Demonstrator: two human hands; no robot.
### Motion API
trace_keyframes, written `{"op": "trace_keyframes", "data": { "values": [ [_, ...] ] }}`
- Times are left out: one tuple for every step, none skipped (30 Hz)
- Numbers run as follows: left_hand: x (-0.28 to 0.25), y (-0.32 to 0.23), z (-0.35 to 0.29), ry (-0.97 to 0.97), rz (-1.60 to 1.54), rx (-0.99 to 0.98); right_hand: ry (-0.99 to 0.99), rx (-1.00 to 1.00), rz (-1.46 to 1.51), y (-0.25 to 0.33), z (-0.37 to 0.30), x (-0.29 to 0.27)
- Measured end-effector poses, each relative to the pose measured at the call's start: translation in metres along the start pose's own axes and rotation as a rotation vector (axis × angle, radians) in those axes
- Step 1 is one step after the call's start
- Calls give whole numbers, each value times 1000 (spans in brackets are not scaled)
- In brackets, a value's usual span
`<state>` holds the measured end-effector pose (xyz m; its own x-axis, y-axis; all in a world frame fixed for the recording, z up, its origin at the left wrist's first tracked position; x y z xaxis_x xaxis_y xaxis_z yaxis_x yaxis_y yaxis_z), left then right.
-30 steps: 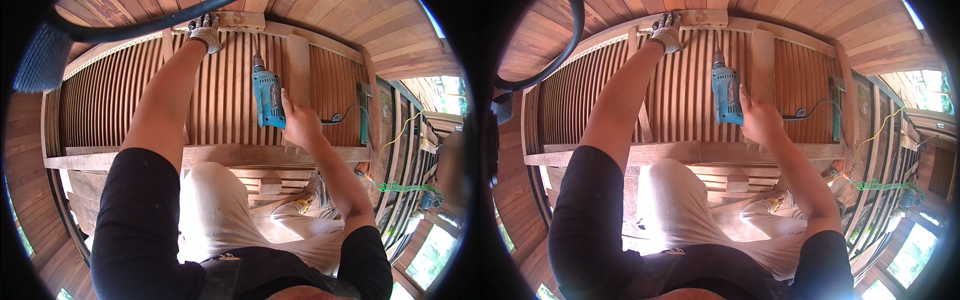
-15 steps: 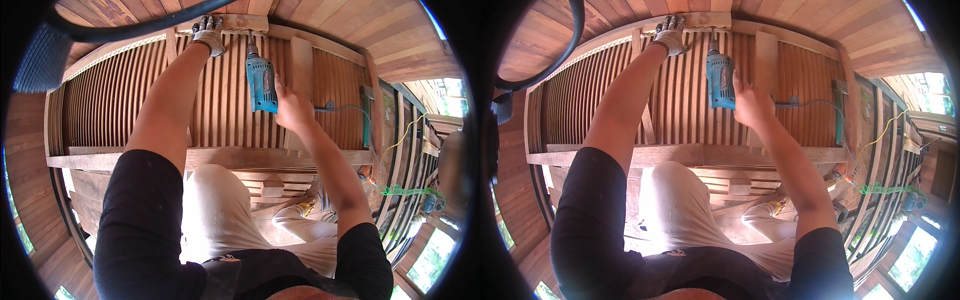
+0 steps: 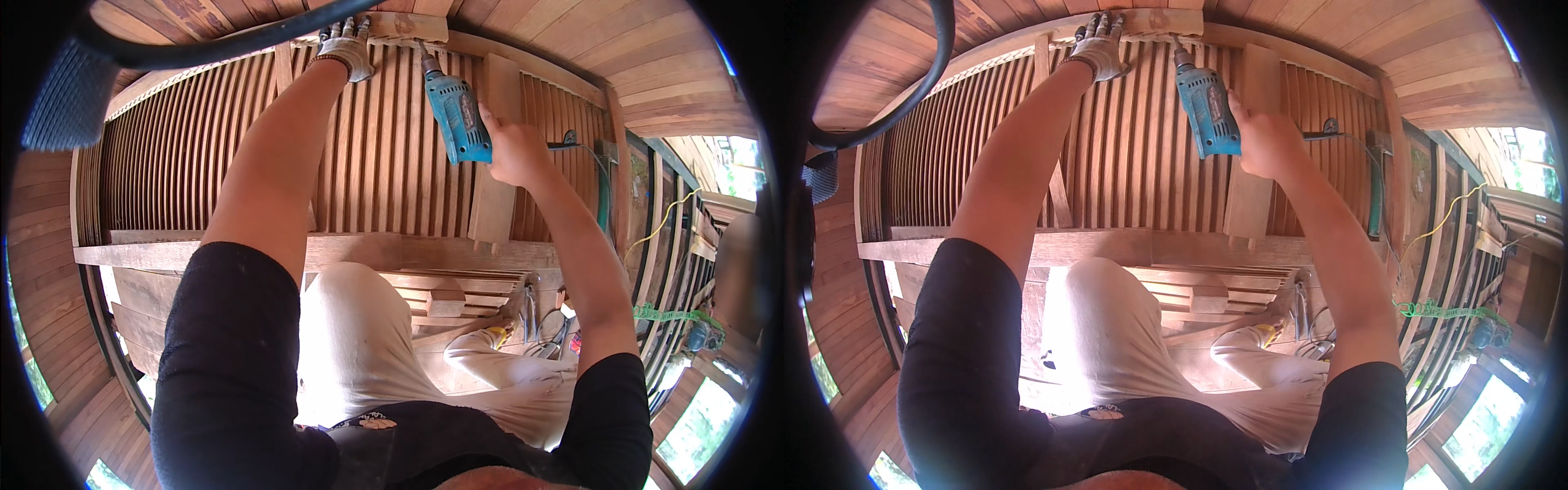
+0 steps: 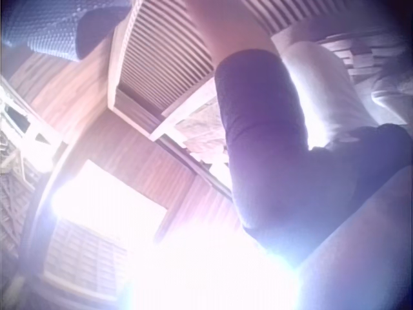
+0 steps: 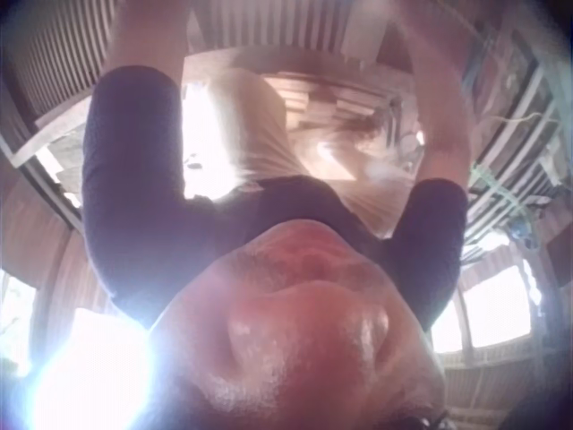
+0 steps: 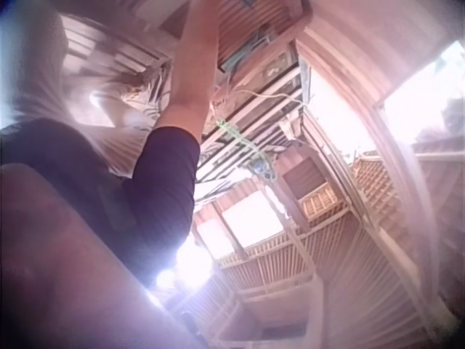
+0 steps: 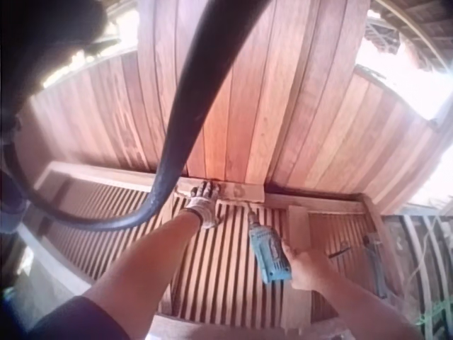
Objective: The person installs wooden slats onto a ceiling structure. They position slats, use a power drill to fasten them, and retrieve tools from a bag. The person also walks across the wooden floor to access different areas.
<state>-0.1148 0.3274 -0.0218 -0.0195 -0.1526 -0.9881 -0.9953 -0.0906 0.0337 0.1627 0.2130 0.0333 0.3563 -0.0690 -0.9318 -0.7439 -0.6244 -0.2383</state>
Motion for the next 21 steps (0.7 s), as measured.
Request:
{"op": "trace_keyframes", "data": {
  "values": [
    [2, -2, -1, 15, -8, 3, -2, -5, 3, 0, 0, 1],
    [2, -1, -1, 27, -10, 2, 31, 12, 12, 2, 0, 4],
    [2, 0, 0, 39, -13, 1, 65, 29, 20, 6, 1, 6],
    [1, 1, 1, 34, -10, -2, 98, 46, 29, 12, 0, 8],
    [3, 1, 3, 31, -9, -2, 118, 77, 80, 22, -2, 7],
    [3, 0, 4, 28, -10, -3, 140, 108, 131, 35, -3, 5],
    [4, 0, 4, 26, -13, -2, 161, 138, 182, 49, -3, 3],
    [2, -1, 3, 21, -19, 0, 244, 162, 189, 61, -1, 4],
    [2, -4, 2, 18, -24, 8, 169, 171, 209, 70, 4, 0],
    [0, -6, 2, 11, -32, 10, 144, 172, 207, 69, 4, 4],
    [2, -6, 0, 7, -40, 5, 120, 164, 204, 71, 3, 0],
    [3, -6, -1, 3, -49, 1, 157, 167, 216, 67, 3, -2],
    [3, -4, 0, -5, -39, -2, 194, 171, 227, 60, 5, -6],
    [1, -1, 1, -15, -32, -5, 231, 176, 236, 56, 5, -11],
    [1, 0, 0, -25, -25, -7, 220, 167, 254, 51, 5, -11],
    [3, -1, -2, -24, 2, 0, 209, 158, 272, 42, 2, -9],
    [1, 0, 0, -24, -5, 0, 188, 149, 288, 32, 1, -12],
    [4, 0, 1, -18, -9, 0, 161, 168, 288, 23, -2, -12],
    [6, 0, 2, -12, -13, 1, 143, 159, 287, 18, -2, -14],
    [4, -2, 2, -28, -20, 1, 133, 153, 290, 14, -3, -15],
    [5, -3, 1, -25, -25, 7, 123, 146, 293, 12, -4, -15]
  ]
}}
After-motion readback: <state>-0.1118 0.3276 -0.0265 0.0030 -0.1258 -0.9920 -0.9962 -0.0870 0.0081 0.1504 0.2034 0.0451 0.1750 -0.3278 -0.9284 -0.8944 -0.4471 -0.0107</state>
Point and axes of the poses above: each hand's wrist, its own z-axis towards the middle knuckle, its own x-axis out of the palm, y = z × x, the point moved 8 cm from there along z, towards the middle knuckle, and after that the axes turned 13 degrees about -z, right-handed, at the moved point
